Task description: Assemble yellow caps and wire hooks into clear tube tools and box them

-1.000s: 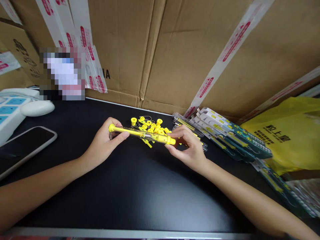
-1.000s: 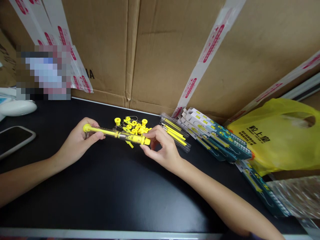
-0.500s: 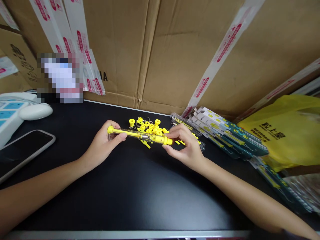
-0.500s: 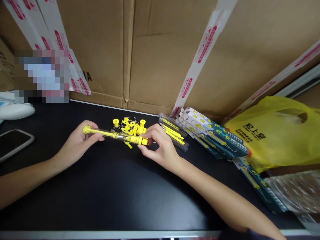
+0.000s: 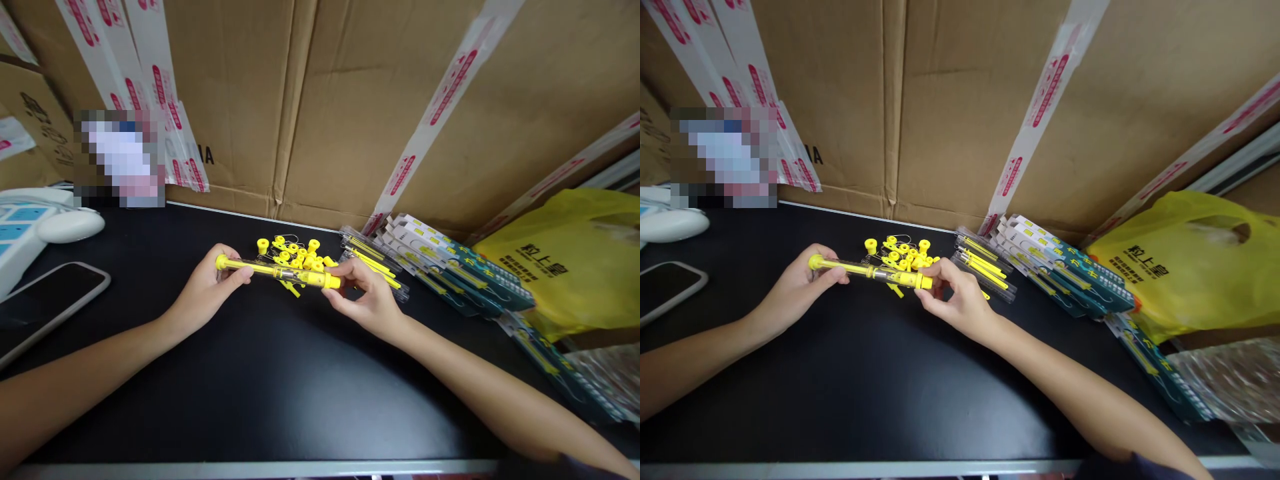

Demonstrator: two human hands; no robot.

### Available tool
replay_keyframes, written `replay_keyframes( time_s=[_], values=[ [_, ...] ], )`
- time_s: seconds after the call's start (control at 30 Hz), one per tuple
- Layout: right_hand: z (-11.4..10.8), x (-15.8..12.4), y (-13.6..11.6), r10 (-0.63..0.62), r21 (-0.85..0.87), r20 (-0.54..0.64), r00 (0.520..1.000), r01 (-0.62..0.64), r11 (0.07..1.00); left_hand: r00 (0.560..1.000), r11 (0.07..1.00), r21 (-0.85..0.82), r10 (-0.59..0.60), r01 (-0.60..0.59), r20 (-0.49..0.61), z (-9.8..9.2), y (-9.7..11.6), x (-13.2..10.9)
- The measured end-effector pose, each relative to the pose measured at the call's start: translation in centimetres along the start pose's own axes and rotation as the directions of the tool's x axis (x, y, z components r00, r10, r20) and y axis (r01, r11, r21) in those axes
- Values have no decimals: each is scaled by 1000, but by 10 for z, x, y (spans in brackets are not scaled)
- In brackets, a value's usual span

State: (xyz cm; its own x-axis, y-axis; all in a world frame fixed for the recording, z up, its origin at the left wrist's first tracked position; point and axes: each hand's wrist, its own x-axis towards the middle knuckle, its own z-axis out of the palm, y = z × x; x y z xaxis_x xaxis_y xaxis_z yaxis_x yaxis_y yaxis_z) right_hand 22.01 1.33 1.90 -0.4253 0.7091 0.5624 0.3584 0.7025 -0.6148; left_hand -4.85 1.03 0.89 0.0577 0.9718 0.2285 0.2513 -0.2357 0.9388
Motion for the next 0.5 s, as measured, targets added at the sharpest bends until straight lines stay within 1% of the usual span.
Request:
replay_keyframes(
  time_s=[0.13, 0.27, 0.33, 0.43, 0.5],
  values=[
    [-2, 0, -1, -2, -17, 5, 1000, 2, 1000, 1000, 1000, 6, -12, 12, -3, 1, 2, 0],
    [-5, 4, -5, -120, -146, -39, 992, 113, 983, 1000, 1000, 0, -14, 14, -6, 1, 5, 0],
    [-6, 6, -6, -152, -156, -34, 988, 145, 977, 1000, 1000, 2, -12, 12, -7, 1, 5, 0],
    [-4, 5, -3, -130, -111, -2, 992, 129, 986, 1000, 1000, 6, -15, 15, -15, 1, 4, 0],
    [-3, 2, -1, -83, -69, 11, 996, 84, 994, 1000, 1000, 6, -16, 16, -16, 1, 4, -1]
  ],
)
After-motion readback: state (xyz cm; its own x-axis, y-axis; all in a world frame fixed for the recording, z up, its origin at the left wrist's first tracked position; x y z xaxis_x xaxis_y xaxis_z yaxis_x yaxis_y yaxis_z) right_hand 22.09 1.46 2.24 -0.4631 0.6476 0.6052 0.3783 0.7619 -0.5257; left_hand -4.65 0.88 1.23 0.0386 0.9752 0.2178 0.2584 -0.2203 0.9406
